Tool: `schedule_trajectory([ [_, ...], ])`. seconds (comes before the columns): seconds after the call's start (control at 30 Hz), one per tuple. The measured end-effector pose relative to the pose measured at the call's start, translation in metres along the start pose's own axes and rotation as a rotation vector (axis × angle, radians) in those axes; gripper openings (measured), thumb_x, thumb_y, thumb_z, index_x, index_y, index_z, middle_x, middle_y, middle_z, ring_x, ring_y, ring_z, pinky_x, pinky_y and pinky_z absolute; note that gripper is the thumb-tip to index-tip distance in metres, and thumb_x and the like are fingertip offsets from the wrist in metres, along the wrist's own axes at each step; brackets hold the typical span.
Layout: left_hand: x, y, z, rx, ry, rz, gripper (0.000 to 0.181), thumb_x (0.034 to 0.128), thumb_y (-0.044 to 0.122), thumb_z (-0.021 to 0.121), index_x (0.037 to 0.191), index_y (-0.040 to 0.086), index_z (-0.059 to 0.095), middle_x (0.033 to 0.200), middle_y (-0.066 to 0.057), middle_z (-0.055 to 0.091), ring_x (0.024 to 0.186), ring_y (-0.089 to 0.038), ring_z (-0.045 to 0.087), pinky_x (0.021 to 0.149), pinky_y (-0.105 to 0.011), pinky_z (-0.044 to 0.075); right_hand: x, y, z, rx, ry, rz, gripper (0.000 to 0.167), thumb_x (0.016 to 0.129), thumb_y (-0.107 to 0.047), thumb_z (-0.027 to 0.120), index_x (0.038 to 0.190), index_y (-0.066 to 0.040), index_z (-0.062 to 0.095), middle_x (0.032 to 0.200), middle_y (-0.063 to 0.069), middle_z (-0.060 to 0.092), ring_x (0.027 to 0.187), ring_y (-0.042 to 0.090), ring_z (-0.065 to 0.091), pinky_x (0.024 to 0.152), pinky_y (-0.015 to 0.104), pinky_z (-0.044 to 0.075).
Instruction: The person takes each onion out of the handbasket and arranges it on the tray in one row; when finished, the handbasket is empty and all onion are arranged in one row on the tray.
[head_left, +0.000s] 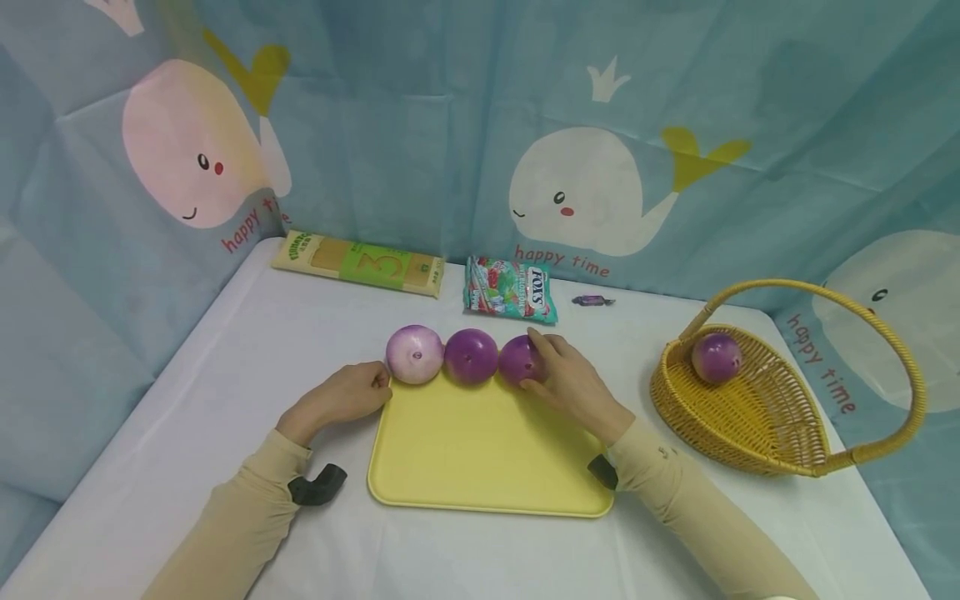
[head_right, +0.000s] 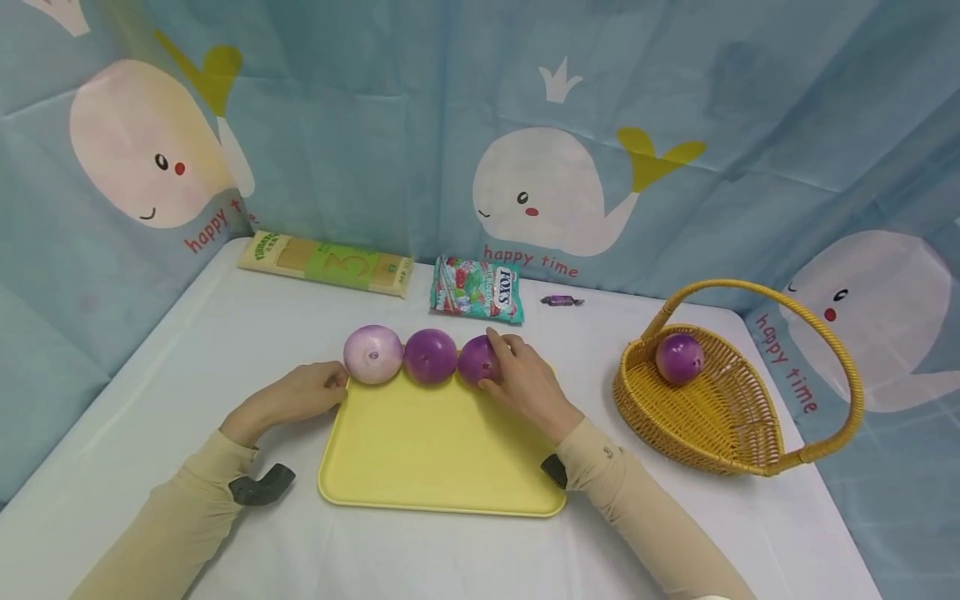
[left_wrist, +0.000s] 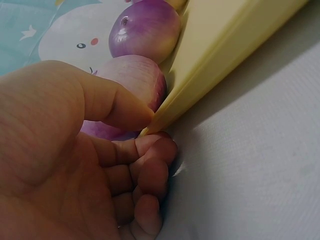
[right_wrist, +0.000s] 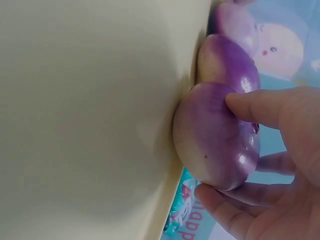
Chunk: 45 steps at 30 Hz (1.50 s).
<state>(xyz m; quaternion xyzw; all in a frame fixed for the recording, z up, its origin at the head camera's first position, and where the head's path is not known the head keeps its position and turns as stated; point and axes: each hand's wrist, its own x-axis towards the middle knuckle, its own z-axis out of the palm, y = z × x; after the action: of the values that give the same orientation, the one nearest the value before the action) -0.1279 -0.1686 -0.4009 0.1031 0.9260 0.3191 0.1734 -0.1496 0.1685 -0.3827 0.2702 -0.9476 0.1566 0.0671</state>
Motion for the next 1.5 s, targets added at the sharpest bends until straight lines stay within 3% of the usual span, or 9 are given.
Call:
schedule_trajectory([
  [0.5, 0.001, 0.0, 0.001, 0.013, 0.009, 0.01, 0.01, 0.0866, 0.015, 0.046, 0.085, 0.007, 0.052, 0.072, -0.002, 0.047, 0.068, -0.016, 0.045, 0.061, -0.028, 0.034, 0.0, 0.002, 0.002, -0.002, 0.0, -0.005, 0.077, 0.083, -0.028, 0.077, 0.147, -0.006, 0.039, 0.133, 0.021, 0.055, 0.119, 0.035, 0.059, 0.098, 0.046, 0.05],
  [0.97, -0.001, 0.001, 0.0, 0.016, -0.001, 0.009, 0.011, 0.0863, 0.015, 0.046, 0.086, 0.006, 0.053, 0.073, -0.002, 0.047, 0.069, -0.016, 0.045, 0.062, -0.028, 0.034, -0.007, 0.011, -0.005, -0.005, -0.01, 0.072, 0.078, 0.084, -0.031, 0.075, 0.149, -0.009, 0.037, 0.14, 0.02, 0.05, 0.124, 0.038, 0.055, 0.096, 0.052, 0.05],
  [1.13, -0.001, 0.0, 0.001, 0.016, -0.001, 0.004, 0.011, 0.0872, 0.015, 0.046, 0.087, 0.007, 0.053, 0.074, -0.003, 0.047, 0.069, -0.016, 0.046, 0.062, -0.028, 0.035, -0.017, 0.025, -0.026, 0.033, 0.02, 0.121, 0.068, 0.089, -0.03, 0.068, 0.147, -0.008, 0.04, 0.143, 0.02, 0.048, 0.129, 0.039, 0.05, 0.102, 0.054, 0.044],
  [1.27, 0.001, -0.002, 0.002, 0.017, 0.002, 0.008, 0.011, 0.088, 0.016, 0.046, 0.087, 0.007, 0.052, 0.074, -0.003, 0.048, 0.069, -0.016, 0.046, 0.061, -0.029, 0.035, -0.027, 0.039, -0.055, 0.024, 0.135, 0.136, 0.055, 0.091, -0.027, 0.066, 0.138, -0.004, 0.05, 0.136, 0.021, 0.054, 0.124, 0.039, 0.053, 0.103, 0.055, 0.043],
  [1.37, 0.001, -0.003, 0.002, 0.018, 0.002, 0.011, 0.012, 0.0881, 0.016, 0.046, 0.087, 0.007, 0.053, 0.074, -0.003, 0.049, 0.069, -0.017, 0.046, 0.061, -0.028, 0.035, -0.035, 0.05, -0.079, 0.004, 0.24, 0.179, 0.04, 0.092, -0.023, 0.065, 0.126, -0.002, 0.06, 0.124, 0.021, 0.062, 0.112, 0.039, 0.059, 0.094, 0.055, 0.047],
  [1.5, 0.001, -0.002, 0.001, 0.017, 0.002, 0.021, 0.012, 0.0878, 0.016, 0.045, 0.087, 0.006, 0.053, 0.075, -0.004, 0.049, 0.07, -0.017, 0.046, 0.062, -0.028, 0.036, -0.048, 0.068, -0.106, -0.028, 0.32, 0.225, 0.022, 0.093, -0.019, 0.062, 0.103, 0.0, 0.067, 0.1, 0.019, 0.068, 0.086, 0.034, 0.064, 0.075, 0.049, 0.051],
])
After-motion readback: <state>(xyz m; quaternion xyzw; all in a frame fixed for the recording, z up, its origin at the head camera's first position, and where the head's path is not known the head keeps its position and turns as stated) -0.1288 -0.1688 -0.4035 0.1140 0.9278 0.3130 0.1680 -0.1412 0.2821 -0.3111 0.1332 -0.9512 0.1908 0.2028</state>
